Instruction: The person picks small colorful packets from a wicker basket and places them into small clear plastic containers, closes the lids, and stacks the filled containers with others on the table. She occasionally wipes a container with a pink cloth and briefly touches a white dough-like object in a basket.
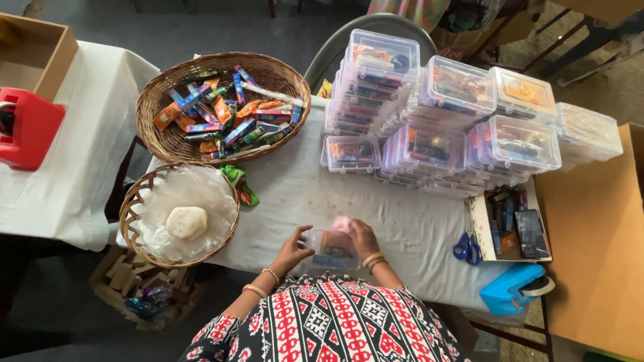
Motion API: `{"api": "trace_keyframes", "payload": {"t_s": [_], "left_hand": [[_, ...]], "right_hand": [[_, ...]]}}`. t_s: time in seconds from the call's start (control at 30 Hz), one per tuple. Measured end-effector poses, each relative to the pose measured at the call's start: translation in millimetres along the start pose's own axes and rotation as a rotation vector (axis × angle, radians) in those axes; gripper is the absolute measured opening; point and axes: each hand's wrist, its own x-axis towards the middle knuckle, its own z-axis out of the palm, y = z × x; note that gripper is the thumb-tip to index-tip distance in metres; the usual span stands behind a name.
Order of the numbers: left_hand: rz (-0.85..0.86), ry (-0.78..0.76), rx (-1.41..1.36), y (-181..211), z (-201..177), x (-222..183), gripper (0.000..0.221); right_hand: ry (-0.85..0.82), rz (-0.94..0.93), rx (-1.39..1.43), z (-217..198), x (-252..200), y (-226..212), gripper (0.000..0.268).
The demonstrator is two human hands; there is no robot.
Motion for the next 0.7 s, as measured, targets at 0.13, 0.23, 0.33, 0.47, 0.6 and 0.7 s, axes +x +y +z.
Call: {"api": "trace_keyframes", "payload": {"t_s": [0.13,0.23,0.33,0.47,0.6,0.7], "left_hand": [[0.010,0.038,-0.074,-16.1,-9.1,1.5,0.078],[-0.037,0.086,-0.146,-15.7,-17.3,4.9,0.078],[-0.084,0.145,-0.237,-13.3,-22.9,18.0,0.079],[-0.066,0.129,-0.206,-19.6,-19.7,47.4,0.078],[-0.062,0.144,0.183,-34.7,-18.5,89.9,0.078],[0.134,0.244,0.632,-22.0,-17.2,106.1,0.079]], "right_hand": [[0.141,0.144,0.133,-21.2,-28.5,41.5,0.021],[0.244,0.330,-0.084,-23.9,-60.4,103.5,0.026],[0.330,0.176,-0.235,-30.5,-86.6,124.8,0.024],[0.300,0.090,-0.471,-24.0,-97.9,123.2,0.023],[0.336,0.065,-0.470,-23.3,-99.2,125.0,0.027],[0.310,0.106,-0.451,-30.9,-95.9,107.6,0.022]]}}
